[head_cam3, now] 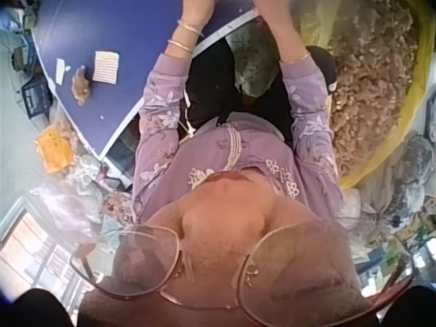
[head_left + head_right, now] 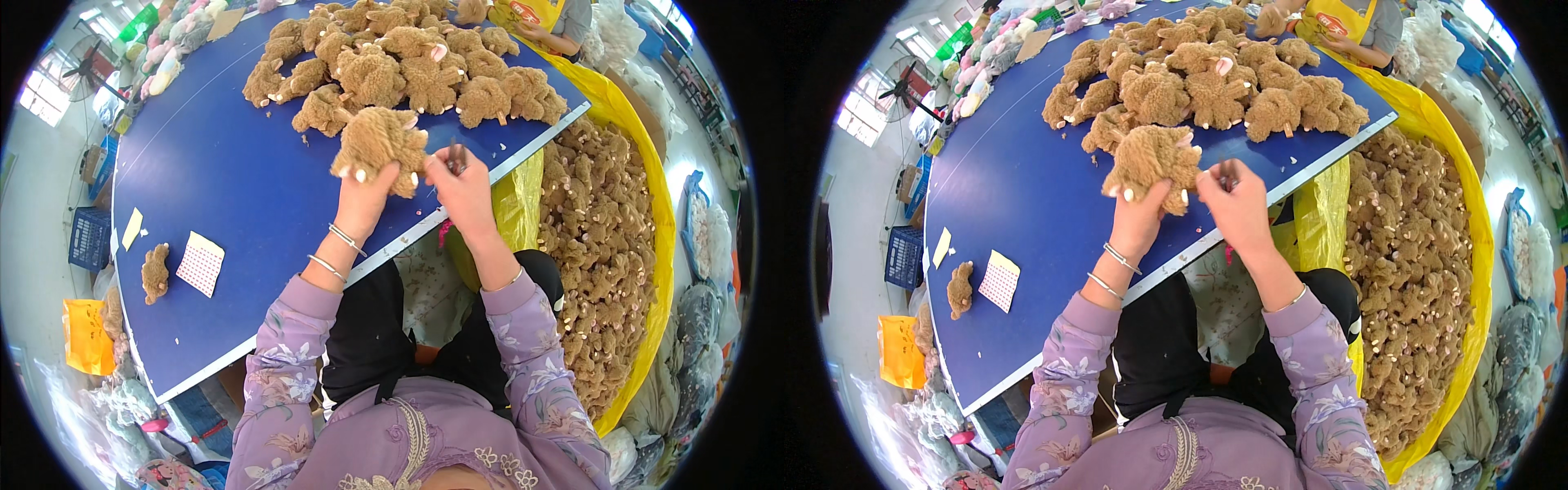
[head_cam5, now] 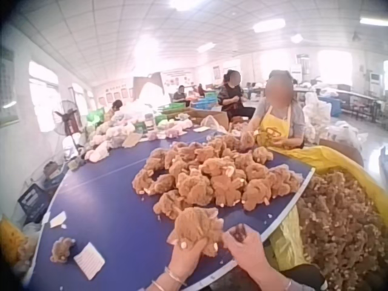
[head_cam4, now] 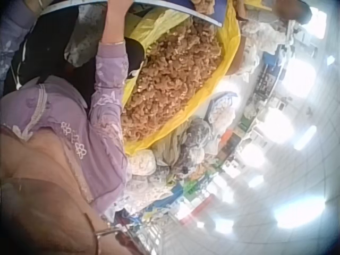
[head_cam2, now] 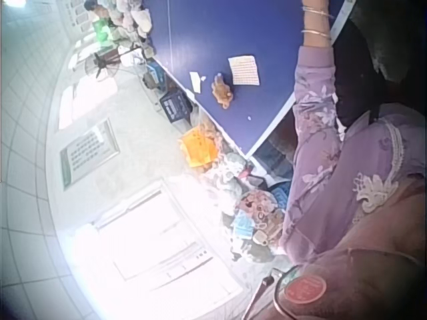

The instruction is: The person trims excess fabric from small brown stuffed animals using scissors. They pick up each toy, snip around the edges, and place the finished items on a blue table. The process is repeated for multiple toys.

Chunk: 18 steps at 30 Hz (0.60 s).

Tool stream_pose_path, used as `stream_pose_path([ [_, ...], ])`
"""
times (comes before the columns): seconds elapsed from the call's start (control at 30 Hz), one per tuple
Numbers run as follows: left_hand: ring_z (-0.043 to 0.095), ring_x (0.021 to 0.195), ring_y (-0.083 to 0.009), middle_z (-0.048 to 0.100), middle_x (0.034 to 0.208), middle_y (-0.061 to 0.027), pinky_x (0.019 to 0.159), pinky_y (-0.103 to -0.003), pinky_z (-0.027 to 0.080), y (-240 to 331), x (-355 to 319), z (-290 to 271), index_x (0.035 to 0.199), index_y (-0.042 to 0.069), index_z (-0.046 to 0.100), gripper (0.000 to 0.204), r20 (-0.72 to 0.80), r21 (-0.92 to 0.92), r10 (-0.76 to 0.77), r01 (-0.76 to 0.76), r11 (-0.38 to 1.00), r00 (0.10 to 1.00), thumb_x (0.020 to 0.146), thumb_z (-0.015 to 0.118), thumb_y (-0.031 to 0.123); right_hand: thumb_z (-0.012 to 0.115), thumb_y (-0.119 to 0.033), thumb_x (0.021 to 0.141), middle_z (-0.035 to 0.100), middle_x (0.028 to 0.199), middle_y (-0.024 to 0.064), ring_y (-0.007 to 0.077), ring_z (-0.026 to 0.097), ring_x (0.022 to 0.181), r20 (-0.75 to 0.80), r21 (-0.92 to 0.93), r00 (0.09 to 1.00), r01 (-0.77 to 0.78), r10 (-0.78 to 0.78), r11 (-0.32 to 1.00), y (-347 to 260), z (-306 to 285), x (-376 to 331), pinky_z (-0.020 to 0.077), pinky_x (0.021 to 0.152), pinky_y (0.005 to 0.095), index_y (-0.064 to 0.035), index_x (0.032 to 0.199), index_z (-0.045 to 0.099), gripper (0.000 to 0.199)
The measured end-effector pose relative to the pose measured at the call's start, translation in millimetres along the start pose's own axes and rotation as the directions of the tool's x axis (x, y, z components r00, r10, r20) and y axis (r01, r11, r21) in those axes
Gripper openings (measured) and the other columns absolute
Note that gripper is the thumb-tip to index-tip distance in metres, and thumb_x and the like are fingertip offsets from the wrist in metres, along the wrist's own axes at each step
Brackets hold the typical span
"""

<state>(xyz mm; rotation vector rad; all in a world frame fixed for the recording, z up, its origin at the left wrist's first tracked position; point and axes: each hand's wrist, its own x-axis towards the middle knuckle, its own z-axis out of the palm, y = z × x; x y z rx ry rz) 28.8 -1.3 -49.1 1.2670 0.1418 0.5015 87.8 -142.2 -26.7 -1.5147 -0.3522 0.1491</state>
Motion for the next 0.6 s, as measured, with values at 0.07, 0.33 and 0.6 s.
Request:
stream_pose_path([
  [0.07,0.064,0.091,-0.0161,0.064,0.105,-0.0087,0.074,-0.028,0.053,1,-9,3,0.112,0.0,0.054,0.032,0.12,0.39,0.268,-0.294,0.872,0.956,0.084,0.067,0.008,0.065,-0.017,0.085,0.057,0.067,0.001,0.0042,0.045,0.051,0.058,0.276,0.973,-0.232,0.225,0.933,1,-12,8,0.036,0.044,0.021,-0.0017,0.081,0.058,0.017],
  [0.33,0.061,0.084,-0.0115,0.062,0.103,-0.0049,0.063,-0.026,0.049,2,5,1,0.112,0.004,0.054,0.024,-0.077,-0.108,-0.091,0.083,0.991,0.993,0.09,0.06,0.012,0.062,-0.019,0.091,0.062,0.075,0.0001,0.0024,0.045,0.055,0.128,0.265,0.991,-0.057,0.024,0.962,-2,-7,0,0.0366,0.048,0.0189,-0.003,0.086,0.06,0.017],
  [0.6,0.06,0.081,-0.0111,0.061,0.099,-0.0048,0.06,-0.026,0.047,1,9,-3,0.113,0.006,0.051,0.026,-0.023,-0.157,-0.113,0.108,0.982,0.993,0.09,0.061,0.012,0.063,-0.016,0.09,0.061,0.09,-0.0015,0.0023,0.049,0.074,0.292,0.089,0.956,-0.018,-0.008,0.996,-8,-3,-11,0.0409,0.065,0.0177,0.0022,0.109,0.062,0.026],
])
